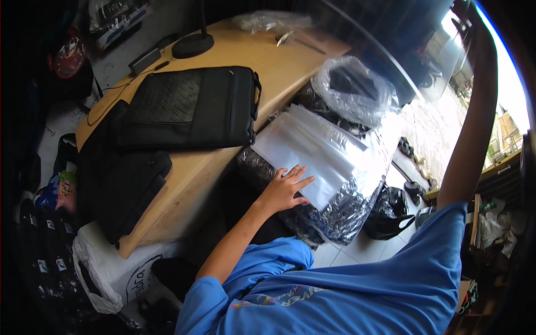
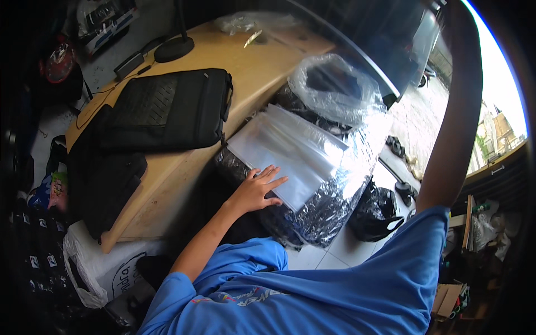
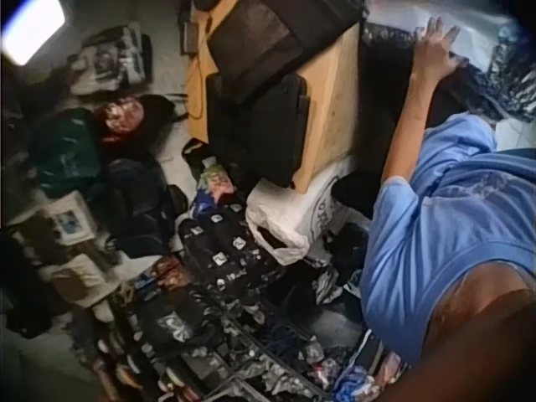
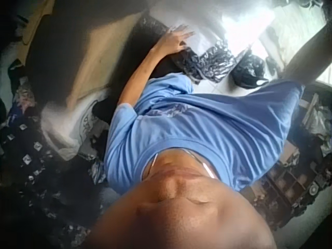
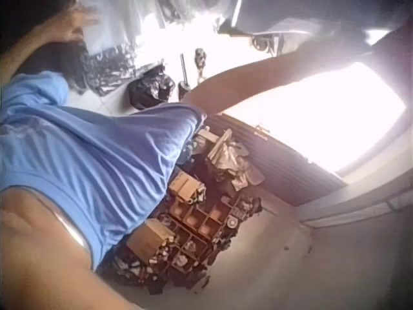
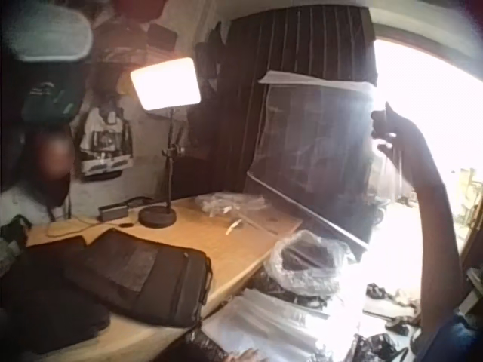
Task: The person inserts a black bag into a clear plastic sleeve and then attaches a shoulder strap to a second black bag before placing it in another plastic sleeve.
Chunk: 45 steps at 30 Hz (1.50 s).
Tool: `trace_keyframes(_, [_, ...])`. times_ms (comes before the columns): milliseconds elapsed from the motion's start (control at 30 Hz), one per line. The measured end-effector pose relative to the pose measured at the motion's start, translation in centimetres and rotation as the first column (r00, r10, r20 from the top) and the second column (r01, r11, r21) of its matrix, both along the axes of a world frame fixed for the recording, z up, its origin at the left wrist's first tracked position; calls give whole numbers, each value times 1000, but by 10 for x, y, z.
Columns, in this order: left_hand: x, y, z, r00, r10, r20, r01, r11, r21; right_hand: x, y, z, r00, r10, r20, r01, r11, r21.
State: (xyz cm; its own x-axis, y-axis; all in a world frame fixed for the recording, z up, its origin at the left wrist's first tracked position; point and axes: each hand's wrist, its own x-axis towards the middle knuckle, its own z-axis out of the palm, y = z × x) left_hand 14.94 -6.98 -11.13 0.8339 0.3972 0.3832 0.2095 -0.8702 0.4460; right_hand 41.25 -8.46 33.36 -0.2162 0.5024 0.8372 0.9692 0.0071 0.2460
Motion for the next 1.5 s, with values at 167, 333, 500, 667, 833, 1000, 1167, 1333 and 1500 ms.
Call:
trace_keyframes(167, [-31, 3, 138, 708, 300, 640, 339, 650, -680, -83, -5, -103, 320, 300, -899, -560, 825, 76])
trace_keyframes(333, [-49, 23, 210, 435, 308, 846, 644, 551, -531, -162, -5, -166, 563, 317, -763, -612, 781, -127])
trace_keyframes(500, [-86, 33, 202, 340, 481, 808, 658, 492, -570, -185, -6, -184, 509, 289, -811, -689, 701, -183])
trace_keyframes(667, [-142, 8, 231, 348, 497, 795, 500, 619, -606, -221, -21, -179, 624, 572, -532, -713, 696, -88])
trace_keyframes(833, [-203, -35, 254, 511, 637, 577, -29, 684, -729, -288, -42, -164, 343, 731, -590, -912, 409, -24])
trace_keyframes(1000, [-262, -60, 252, 431, 594, 679, -144, 788, -598, -353, -18, -183, -74, 526, -847, -995, 24, 102])
trace_keyframes(1167, [-320, -83, 237, 311, 789, 529, -413, 614, -673, -376, -8, -209, -369, 26, -929, -917, -172, 359])
trace_keyframes(1333, [-348, -105, 234, 325, 873, 363, -660, 484, -574, -379, -13, -221, -359, -17, -933, -933, 26, 359])
trace_keyframes(1500, [-361, -114, 243, 249, 937, 247, -768, 346, -540, -361, -1, -240, -646, -88, -758, -758, 195, 623])
